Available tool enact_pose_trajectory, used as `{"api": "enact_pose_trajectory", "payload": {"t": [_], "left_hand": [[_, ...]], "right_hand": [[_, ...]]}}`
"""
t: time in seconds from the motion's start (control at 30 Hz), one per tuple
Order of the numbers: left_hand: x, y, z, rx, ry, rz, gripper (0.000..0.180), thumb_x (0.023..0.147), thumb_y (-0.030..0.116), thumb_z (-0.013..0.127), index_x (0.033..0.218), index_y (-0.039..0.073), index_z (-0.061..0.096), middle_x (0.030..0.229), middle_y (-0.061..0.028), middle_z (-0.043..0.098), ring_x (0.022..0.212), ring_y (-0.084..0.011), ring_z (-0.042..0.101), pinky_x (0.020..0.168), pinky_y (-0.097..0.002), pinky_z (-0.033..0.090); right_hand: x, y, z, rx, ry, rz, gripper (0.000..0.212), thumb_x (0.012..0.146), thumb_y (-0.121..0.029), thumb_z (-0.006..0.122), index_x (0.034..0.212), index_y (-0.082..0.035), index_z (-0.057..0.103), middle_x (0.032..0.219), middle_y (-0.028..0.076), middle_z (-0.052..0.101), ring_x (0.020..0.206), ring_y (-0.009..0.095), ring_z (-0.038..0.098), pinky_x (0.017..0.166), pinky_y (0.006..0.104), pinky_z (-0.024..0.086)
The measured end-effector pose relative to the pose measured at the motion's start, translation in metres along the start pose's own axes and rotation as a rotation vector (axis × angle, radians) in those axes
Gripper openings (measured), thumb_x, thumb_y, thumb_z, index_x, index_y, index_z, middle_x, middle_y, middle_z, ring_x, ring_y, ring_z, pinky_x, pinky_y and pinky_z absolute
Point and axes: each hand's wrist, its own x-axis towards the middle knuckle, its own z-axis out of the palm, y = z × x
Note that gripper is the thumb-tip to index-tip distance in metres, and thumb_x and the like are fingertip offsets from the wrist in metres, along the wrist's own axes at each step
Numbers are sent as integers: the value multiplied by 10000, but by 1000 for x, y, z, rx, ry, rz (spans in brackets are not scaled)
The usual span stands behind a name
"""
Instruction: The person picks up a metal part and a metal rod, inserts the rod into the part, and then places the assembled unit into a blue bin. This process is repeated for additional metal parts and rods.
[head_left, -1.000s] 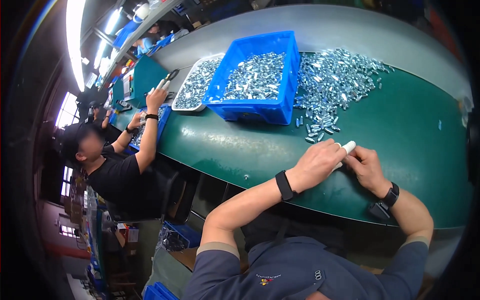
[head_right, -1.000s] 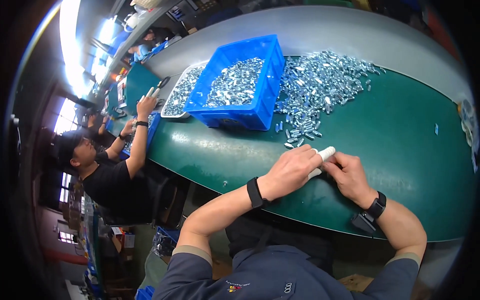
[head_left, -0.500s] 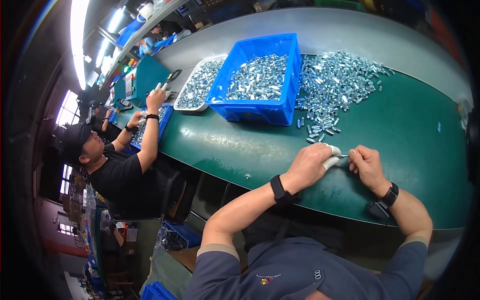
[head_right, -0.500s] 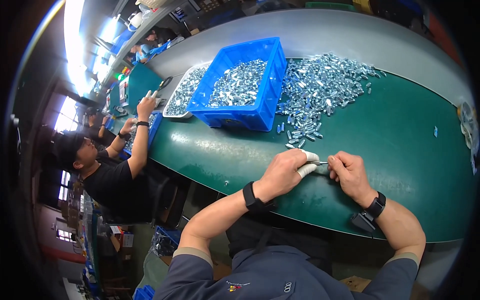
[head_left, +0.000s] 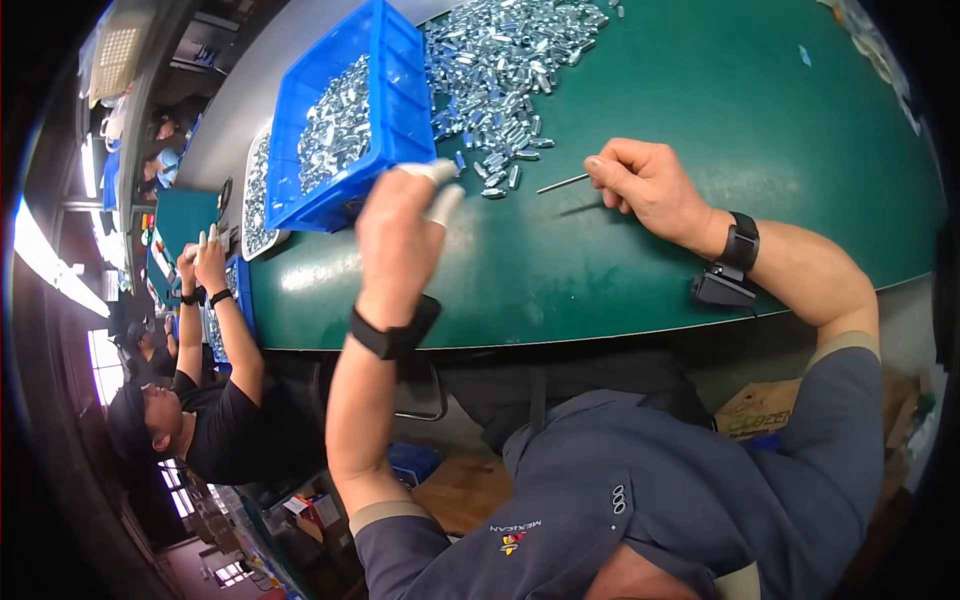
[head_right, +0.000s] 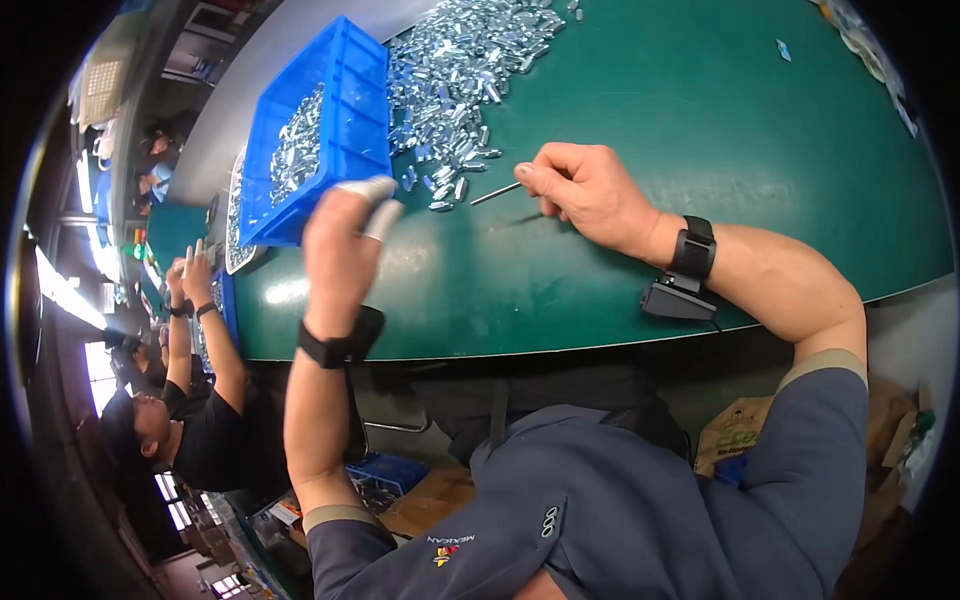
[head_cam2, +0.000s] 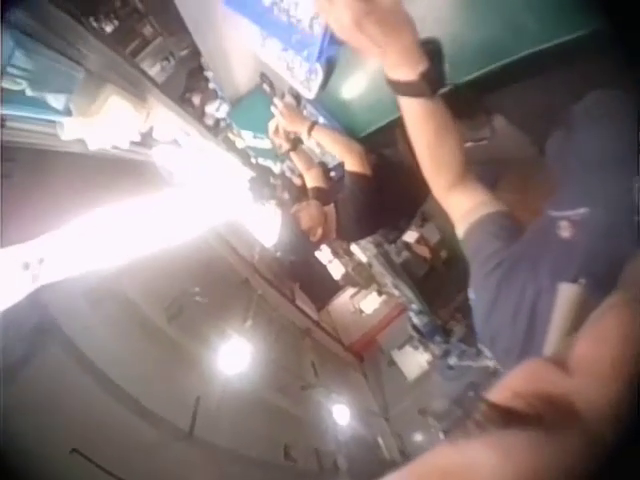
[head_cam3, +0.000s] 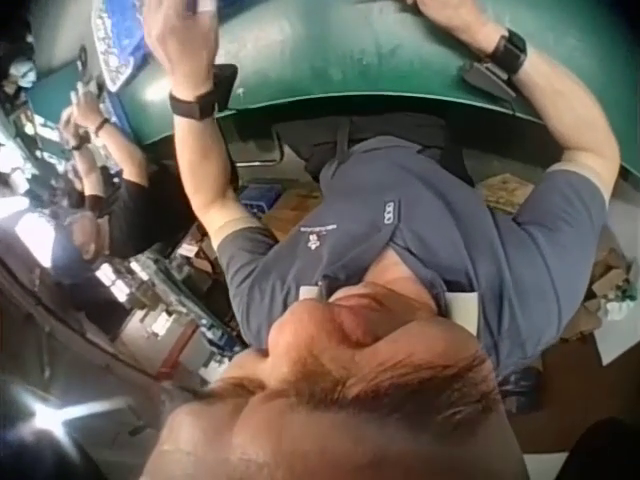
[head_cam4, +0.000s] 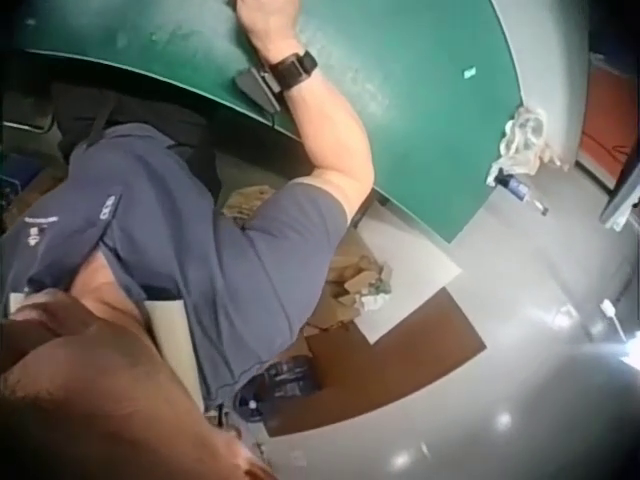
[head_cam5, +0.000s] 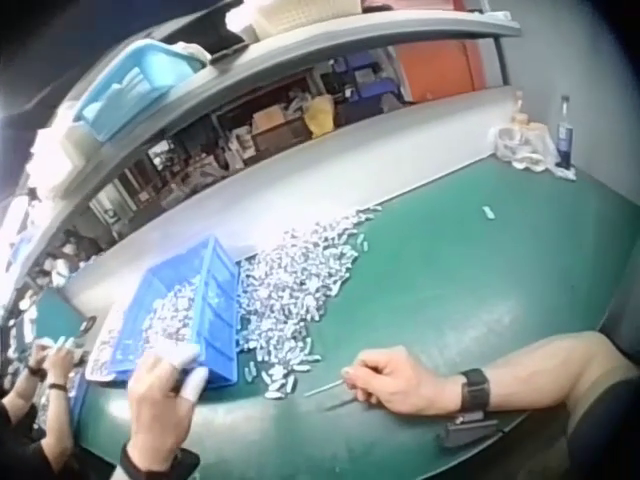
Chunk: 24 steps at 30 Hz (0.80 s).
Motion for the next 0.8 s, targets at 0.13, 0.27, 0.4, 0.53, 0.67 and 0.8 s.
{"api": "enact_pose_trajectory", "payload": {"t": [0.13, 0.27, 0.4, 0.53, 0.67, 0.8], "left_hand": [[-27, 23, 35, -81, -279, -129, 268, 827, 83, 774, 1086, 65, 708, 936, -105, 663, 916, -316, 652, 783, -398, 532], [-29, 26, 42, -98, -255, -120, 215, 825, 66, 774, 1020, 55, 685, 910, -99, 658, 868, -306, 659, 749, -390, 534], [-35, 37, 45, -257, -226, -269, 183, 824, 46, 774, 966, 48, 659, 906, -102, 659, 821, -296, 666, 716, -386, 536], [-32, 56, 43, -412, -250, -362, 184, 822, 34, 777, 959, 47, 655, 901, -107, 663, 788, -287, 670, 694, -381, 537], [-29, 53, 44, -409, -153, -299, 155, 863, 46, 771, 989, 53, 682, 893, -63, 691, 717, -170, 657, 633, -313, 526], [-31, 50, 51, -445, -51, -147, 186, 831, 45, 785, 977, 50, 669, 899, -87, 679, 781, -242, 669, 688, -351, 536]], "right_hand": [[-4, -1, 0, 11, -59, 37, 321, 1029, -309, 626, 848, -44, 639, 698, -26, 602, 633, 36, 541, 536, 213, 418], [-7, 1, 1, -8, -78, 51, 296, 1018, -291, 645, 865, -37, 653, 710, -21, 616, 628, 41, 536, 544, 220, 427], [-8, 7, 1, 1, -72, -35, 264, 1009, -262, 657, 873, -35, 660, 706, -14, 619, 625, 50, 532, 550, 228, 431], [-4, 5, 1, -5, -89, -61, 238, 1000, -231, 665, 872, -31, 658, 706, -6, 623, 633, 51, 531, 552, 233, 425], [-3, -1, 4, -65, -111, -64, 214, 997, -201, 658, 879, -22, 658, 711, 1, 631, 639, 49, 529, 557, 234, 419], [-1, 1, 6, -169, -112, -57, 180, 985, -157, 646, 875, -16, 660, 699, 5, 632, 619, 61, 535, 553, 245, 427]]}}
